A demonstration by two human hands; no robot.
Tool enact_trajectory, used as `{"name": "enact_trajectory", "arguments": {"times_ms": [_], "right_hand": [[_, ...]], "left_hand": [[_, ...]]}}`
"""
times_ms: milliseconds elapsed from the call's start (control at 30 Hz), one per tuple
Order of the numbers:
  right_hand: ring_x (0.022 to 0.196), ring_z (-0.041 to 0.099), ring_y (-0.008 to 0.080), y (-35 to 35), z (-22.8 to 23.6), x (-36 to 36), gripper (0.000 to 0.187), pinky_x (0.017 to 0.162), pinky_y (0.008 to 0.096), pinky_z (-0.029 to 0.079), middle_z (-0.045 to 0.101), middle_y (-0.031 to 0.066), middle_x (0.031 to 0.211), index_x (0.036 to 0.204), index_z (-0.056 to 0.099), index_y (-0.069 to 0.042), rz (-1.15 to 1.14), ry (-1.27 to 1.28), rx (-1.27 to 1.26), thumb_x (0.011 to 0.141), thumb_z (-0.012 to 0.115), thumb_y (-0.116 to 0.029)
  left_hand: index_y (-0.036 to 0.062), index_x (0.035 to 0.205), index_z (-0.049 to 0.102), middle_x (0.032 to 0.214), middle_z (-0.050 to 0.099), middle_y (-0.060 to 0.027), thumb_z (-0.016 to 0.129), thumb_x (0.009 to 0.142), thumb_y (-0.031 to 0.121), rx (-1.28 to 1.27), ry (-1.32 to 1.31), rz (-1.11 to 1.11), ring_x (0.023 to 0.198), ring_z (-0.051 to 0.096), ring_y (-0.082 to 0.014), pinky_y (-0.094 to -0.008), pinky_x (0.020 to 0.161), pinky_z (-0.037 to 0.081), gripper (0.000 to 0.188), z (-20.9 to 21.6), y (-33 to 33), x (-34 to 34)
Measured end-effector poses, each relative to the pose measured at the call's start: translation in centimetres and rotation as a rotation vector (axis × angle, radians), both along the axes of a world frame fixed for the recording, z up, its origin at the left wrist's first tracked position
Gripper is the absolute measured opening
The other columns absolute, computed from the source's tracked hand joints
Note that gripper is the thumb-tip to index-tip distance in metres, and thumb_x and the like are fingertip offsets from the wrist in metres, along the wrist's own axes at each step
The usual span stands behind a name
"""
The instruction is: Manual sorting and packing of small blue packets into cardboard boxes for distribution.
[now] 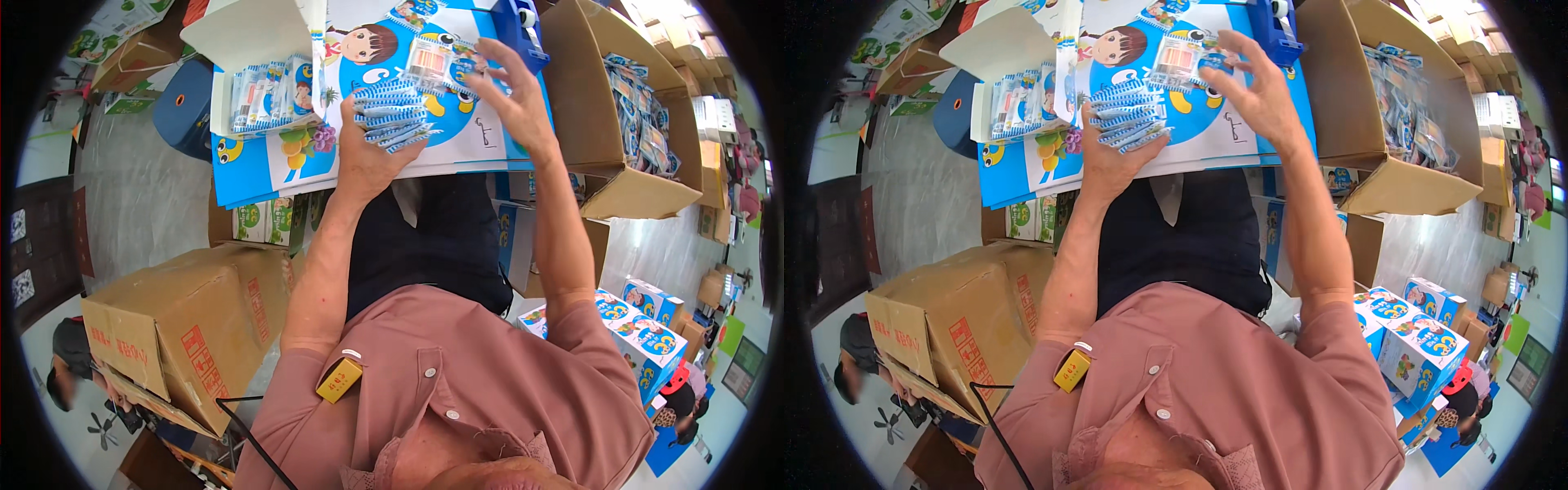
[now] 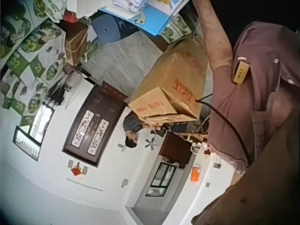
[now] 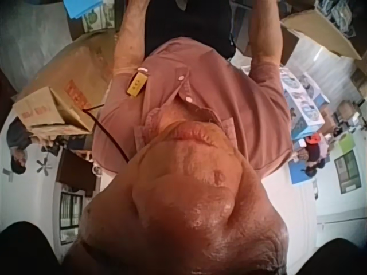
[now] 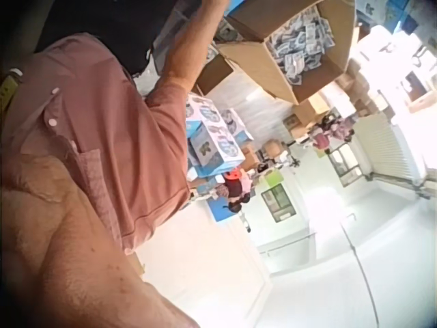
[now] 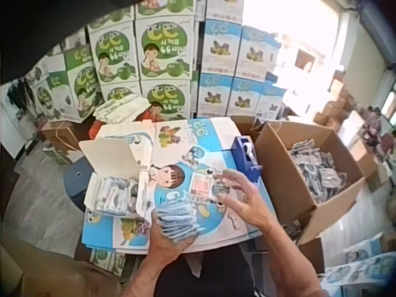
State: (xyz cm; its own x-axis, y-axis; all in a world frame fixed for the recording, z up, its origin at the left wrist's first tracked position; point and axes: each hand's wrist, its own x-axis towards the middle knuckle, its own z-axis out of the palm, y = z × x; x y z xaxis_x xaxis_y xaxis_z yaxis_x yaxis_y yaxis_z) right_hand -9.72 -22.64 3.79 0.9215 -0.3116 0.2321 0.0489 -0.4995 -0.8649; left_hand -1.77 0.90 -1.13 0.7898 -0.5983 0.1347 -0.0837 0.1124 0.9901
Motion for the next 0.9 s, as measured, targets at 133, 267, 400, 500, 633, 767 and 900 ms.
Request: {"name": "enact_trajectory", "arguments": {"times_ms": [133, 267, 400, 500, 633, 767, 900], "right_hand": [[0.139, 0.051, 0.0348, -1.8, -3.6, 0.3, 0.051, 0.114, 0.0421, 0.044, 0.054, 0.0178, 0.150, 0.147, 0.054, -0.007, -0.040, 0.018, -0.644, 0.099, 0.066, -0.020], [0.140, 0.050, 0.0356, -1.9, -3.7, 0.9, 0.046, 0.115, 0.0424, 0.043, 0.054, 0.0148, 0.151, 0.142, 0.058, -0.008, -0.110, 0.138, -0.610, 0.098, 0.068, -0.021], [0.131, 0.059, 0.0339, -2.2, -3.1, 0.6, 0.030, 0.111, 0.0452, 0.046, 0.064, 0.0142, 0.140, 0.125, 0.070, -0.008, -0.196, 0.191, -0.383, 0.099, 0.067, -0.022], [0.122, 0.066, 0.0333, -1.1, -3.0, 0.3, 0.028, 0.107, 0.0484, 0.047, 0.072, 0.0141, 0.126, 0.121, 0.072, -0.007, -0.045, -0.053, -0.842, 0.099, 0.066, -0.023], [0.119, 0.068, 0.0342, -1.3, -4.0, 0.4, 0.030, 0.107, 0.0513, 0.047, 0.072, 0.0145, 0.124, 0.123, 0.069, -0.006, -0.030, -0.092, -0.872, 0.099, 0.067, -0.023], [0.119, 0.067, 0.0348, -1.7, -4.2, 0.2, 0.028, 0.104, 0.0473, 0.049, 0.072, 0.0142, 0.125, 0.121, 0.068, -0.005, -0.069, 0.023, -0.893, 0.100, 0.066, -0.023], [0.105, 0.070, 0.0236, -1.1, 0.8, -1.2, 0.021, 0.094, 0.0327, 0.052, 0.073, 0.0151, 0.116, 0.117, 0.066, 0.000, -0.182, 0.123, -0.254, 0.105, 0.059, -0.016]], "left_hand": [[0.0036, 0.143, 0.031, 0.123, 0.065, -0.0129, 0.093, 0.071, 0.005, -0.051, -0.044, 0.020, 0.113, 0.068, -0.0210, -0.0347, 0.090, 0.061, 0.094, 0.5, 0.1, -0.2], [0.0036, 0.142, 0.034, 0.124, 0.064, -0.0133, 0.093, 0.072, 0.006, -0.009, -0.091, -0.052, 0.110, 0.069, -0.0206, -0.0350, 0.090, 0.061, 0.092, 0.2, 0.1, 0.1], [0.0040, 0.141, 0.036, 0.123, 0.066, -0.0148, 0.094, 0.071, 0.008, 0.047, -0.146, -0.092, 0.110, 0.071, -0.0228, -0.0359, 0.091, 0.061, 0.091, 0.0, 0.4, -0.2], [0.0040, 0.141, 0.035, 0.122, 0.067, -0.0155, 0.094, 0.071, 0.008, 0.058, -0.164, -0.109, 0.110, 0.072, -0.0238, -0.0362, 0.091, 0.061, 0.092, 0.1, 0.3, -0.2], [0.0039, 0.141, 0.035, 0.122, 0.067, -0.0161, 0.094, 0.071, 0.009, 0.053, -0.117, -0.124, 0.110, 0.072, -0.0247, -0.0364, 0.090, 0.061, 0.092, -0.1, 0.5, -0.2], [0.0042, 0.141, 0.035, 0.121, 0.068, -0.0160, 0.094, 0.071, 0.008, 0.037, -0.124, -0.119, 0.109, 0.073, -0.0247, -0.0357, 0.089, 0.061, 0.092, -0.1, 0.5, -0.4], [0.0045, 0.141, 0.035, 0.124, 0.067, -0.0168, 0.095, 0.069, 0.009, 0.050, -0.151, -0.121, 0.113, 0.071, -0.0253, -0.0365, 0.091, 0.059, 0.094, 0.4, 0.9, -0.4]]}}
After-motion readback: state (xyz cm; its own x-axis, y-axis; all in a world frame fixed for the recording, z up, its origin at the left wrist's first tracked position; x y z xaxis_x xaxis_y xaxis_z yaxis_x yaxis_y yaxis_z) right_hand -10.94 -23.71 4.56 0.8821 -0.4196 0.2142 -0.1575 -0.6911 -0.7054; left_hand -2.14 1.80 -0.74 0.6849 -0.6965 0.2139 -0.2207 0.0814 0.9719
